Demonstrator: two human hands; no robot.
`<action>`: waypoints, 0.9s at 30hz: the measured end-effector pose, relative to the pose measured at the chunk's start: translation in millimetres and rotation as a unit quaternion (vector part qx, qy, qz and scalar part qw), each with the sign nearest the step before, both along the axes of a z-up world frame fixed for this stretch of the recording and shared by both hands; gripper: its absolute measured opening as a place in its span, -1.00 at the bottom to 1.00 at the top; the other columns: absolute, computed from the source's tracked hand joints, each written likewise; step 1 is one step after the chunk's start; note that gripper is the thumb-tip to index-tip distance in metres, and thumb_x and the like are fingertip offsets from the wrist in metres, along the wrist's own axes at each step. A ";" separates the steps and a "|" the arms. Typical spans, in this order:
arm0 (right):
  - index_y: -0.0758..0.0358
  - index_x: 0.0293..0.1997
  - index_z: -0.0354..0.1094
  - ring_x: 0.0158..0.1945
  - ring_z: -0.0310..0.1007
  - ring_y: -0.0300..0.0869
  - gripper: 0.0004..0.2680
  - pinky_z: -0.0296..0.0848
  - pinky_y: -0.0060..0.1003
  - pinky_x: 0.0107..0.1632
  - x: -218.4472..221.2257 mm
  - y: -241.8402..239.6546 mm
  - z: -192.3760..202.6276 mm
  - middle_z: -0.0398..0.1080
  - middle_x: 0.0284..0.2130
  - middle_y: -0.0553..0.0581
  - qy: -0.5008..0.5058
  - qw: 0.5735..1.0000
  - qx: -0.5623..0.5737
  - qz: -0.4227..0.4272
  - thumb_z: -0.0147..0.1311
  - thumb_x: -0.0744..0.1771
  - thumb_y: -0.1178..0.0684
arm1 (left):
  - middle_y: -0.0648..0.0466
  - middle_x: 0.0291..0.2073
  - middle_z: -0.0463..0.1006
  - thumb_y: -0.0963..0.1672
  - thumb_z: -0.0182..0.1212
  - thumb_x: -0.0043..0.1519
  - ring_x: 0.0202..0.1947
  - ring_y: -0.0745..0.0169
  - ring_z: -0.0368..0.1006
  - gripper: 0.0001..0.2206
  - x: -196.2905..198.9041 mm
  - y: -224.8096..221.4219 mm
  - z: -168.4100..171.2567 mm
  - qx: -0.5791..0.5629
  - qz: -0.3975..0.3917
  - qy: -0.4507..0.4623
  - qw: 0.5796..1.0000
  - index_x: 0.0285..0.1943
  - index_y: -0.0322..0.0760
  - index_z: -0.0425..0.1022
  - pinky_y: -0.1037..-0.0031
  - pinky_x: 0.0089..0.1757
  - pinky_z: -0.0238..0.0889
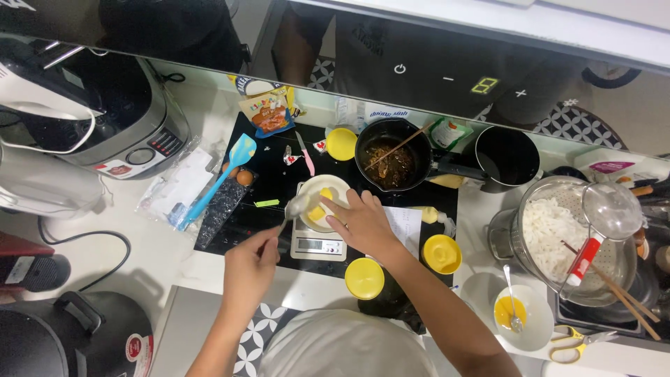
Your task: Weighing butter and mixing ingredients in a bowl on a digital scale for baking.
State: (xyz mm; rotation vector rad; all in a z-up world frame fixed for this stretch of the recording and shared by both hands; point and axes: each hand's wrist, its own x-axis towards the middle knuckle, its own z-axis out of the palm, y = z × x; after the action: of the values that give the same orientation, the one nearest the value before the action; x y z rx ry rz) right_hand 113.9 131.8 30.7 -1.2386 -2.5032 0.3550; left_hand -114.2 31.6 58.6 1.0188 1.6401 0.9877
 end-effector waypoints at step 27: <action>-0.06 0.49 0.16 -0.12 0.23 0.04 -0.38 0.22 0.04 -0.02 91.9 -23.6 8.7 0.25 -0.22 0.17 -0.013 0.991 0.083 -0.102 0.30 0.23 -0.16 | -0.07 -0.31 0.56 -0.32 0.23 -0.08 -0.26 -0.06 0.55 -0.48 29.3 47.3 -20.9 0.158 -0.206 0.451 0.854 0.15 -0.37 0.54 0.24 -0.26 0.44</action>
State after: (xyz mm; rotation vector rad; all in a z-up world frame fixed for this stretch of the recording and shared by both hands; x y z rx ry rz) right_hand 205.7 108.2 39.3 -1.4211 -2.3427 0.0788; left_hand -84.9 79.0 37.7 2.1915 1.8550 0.4853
